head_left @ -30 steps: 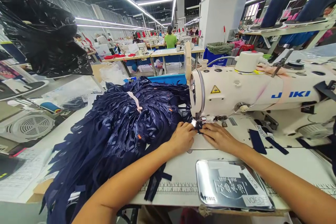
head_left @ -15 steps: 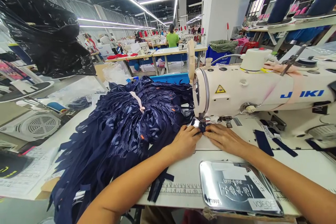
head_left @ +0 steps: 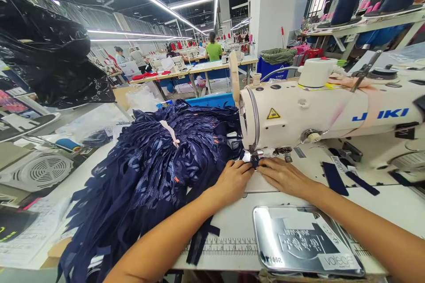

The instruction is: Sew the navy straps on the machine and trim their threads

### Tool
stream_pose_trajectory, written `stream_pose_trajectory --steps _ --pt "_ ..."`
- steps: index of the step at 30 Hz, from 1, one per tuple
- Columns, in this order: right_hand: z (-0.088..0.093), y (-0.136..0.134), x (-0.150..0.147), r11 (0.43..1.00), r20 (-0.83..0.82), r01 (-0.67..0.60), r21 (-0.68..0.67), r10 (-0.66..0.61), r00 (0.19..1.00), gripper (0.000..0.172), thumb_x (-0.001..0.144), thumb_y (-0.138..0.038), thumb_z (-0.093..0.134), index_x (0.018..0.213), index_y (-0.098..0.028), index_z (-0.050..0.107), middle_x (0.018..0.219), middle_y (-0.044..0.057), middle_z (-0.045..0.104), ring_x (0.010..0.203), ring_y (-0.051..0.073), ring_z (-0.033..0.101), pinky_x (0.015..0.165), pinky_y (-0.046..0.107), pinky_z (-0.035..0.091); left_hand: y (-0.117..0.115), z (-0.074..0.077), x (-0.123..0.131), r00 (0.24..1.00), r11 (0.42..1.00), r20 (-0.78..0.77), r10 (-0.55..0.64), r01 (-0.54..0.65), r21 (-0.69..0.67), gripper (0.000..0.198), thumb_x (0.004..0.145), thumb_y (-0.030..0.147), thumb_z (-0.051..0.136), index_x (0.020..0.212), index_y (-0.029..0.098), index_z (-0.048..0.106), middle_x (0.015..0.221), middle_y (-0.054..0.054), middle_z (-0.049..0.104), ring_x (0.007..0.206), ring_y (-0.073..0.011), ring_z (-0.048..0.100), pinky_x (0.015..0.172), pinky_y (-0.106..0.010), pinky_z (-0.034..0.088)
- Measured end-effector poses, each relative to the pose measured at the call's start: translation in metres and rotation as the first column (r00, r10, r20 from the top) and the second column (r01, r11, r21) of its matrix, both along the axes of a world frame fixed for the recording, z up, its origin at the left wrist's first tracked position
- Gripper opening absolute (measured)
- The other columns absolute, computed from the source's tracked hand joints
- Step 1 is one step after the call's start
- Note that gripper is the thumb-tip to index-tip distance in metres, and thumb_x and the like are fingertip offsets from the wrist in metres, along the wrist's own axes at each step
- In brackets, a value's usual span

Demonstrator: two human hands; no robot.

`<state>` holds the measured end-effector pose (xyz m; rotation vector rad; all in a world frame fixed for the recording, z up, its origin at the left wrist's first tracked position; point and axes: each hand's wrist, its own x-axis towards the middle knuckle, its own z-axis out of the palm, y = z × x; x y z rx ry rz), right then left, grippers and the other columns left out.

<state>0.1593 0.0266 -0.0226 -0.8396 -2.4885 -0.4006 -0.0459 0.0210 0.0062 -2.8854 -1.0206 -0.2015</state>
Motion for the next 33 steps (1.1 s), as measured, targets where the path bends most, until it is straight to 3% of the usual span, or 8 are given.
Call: stream_pose_trajectory --steps 10,15,19,22,26,29,33 --pt "-0.003 0.002 -0.002 0.996 0.008 0.087 -0.002 -0.087 0.996 0.03 0.086 -0.019 0.039 0.103 -0.013 0.063 0.101 0.014 0.064 0.085 0.023 0.062 0.069 0.037 0.055 0.011 -0.002 -0.001 0.998 0.999 0.045 0.032 -0.03 -0.04 0.037 0.082 0.008 0.043 0.116 0.017 0.053 0.124 -0.005 0.054 0.114 -0.0209 0.043 0.095 -0.041 0.035" --pt "-0.006 0.009 0.005 0.987 -0.068 0.105 -0.125 -0.115 0.991 0.029 0.083 -0.021 0.043 0.104 -0.018 0.064 0.106 0.011 0.064 0.091 0.023 0.063 0.071 0.037 0.055 0.023 -0.002 -0.001 0.995 0.996 0.093 0.039 -0.031 -0.084 0.039 0.079 0.004 0.042 0.112 0.016 0.057 0.123 -0.004 0.055 0.113 -0.0207 0.045 0.093 -0.039 0.038" --pt "-0.011 0.025 0.004 0.943 -0.209 0.142 -0.3 -0.21 0.955 0.028 0.084 -0.025 0.041 0.09 -0.019 0.068 0.082 0.006 0.07 0.074 0.019 0.065 0.066 0.032 0.055 0.031 -0.001 0.002 0.991 0.995 0.123 0.048 -0.036 -0.095 0.039 0.074 0.003 0.045 0.107 0.016 0.06 0.119 -0.005 0.057 0.111 -0.0207 0.047 0.092 -0.039 0.04" --pt "-0.016 0.041 -0.002 0.918 -0.25 0.188 -0.35 -0.285 0.925 0.035 0.086 -0.02 0.033 0.085 -0.017 0.067 0.073 0.005 0.069 0.066 0.018 0.064 0.06 0.029 0.053 0.03 -0.003 0.006 0.989 0.998 0.135 0.059 -0.057 -0.021 0.032 0.076 0.008 0.047 0.105 0.013 0.061 0.113 -0.007 0.06 0.107 -0.0204 0.05 0.091 -0.037 0.04" --pt "-0.017 0.053 -0.007 0.938 -0.226 0.182 -0.295 -0.254 0.941 0.033 0.085 -0.017 0.033 0.087 -0.017 0.066 0.074 0.006 0.068 0.069 0.018 0.063 0.062 0.031 0.053 0.019 -0.008 0.007 0.988 0.969 0.061 0.144 -0.153 0.192 0.023 0.084 0.015 0.043 0.088 0.009 0.064 0.096 -0.011 0.064 0.103 -0.0244 0.051 0.095 -0.044 0.036" --pt "-0.014 0.05 -0.002 0.955 -0.188 0.163 -0.249 -0.213 0.959 0.029 0.084 -0.021 0.038 0.081 -0.019 0.067 0.072 0.008 0.068 0.068 0.022 0.064 0.063 0.036 0.052 0.014 -0.011 0.005 0.978 0.931 -0.024 0.205 -0.188 0.312 0.023 0.082 0.015 0.046 0.096 0.008 0.062 0.105 -0.014 0.061 0.109 -0.0303 0.047 0.097 -0.054 0.029" --pt "-0.008 0.037 0.006 0.974 -0.127 0.142 -0.179 -0.166 0.978 0.032 0.087 -0.024 0.036 0.084 -0.022 0.068 0.081 0.009 0.069 0.077 0.024 0.064 0.069 0.04 0.051 0.019 -0.008 0.004 0.97 0.94 -0.087 0.227 -0.195 0.281 0.034 0.083 0.016 0.046 0.115 0.01 0.054 0.125 -0.014 0.051 0.119 -0.0329 0.039 0.099 -0.059 0.024"
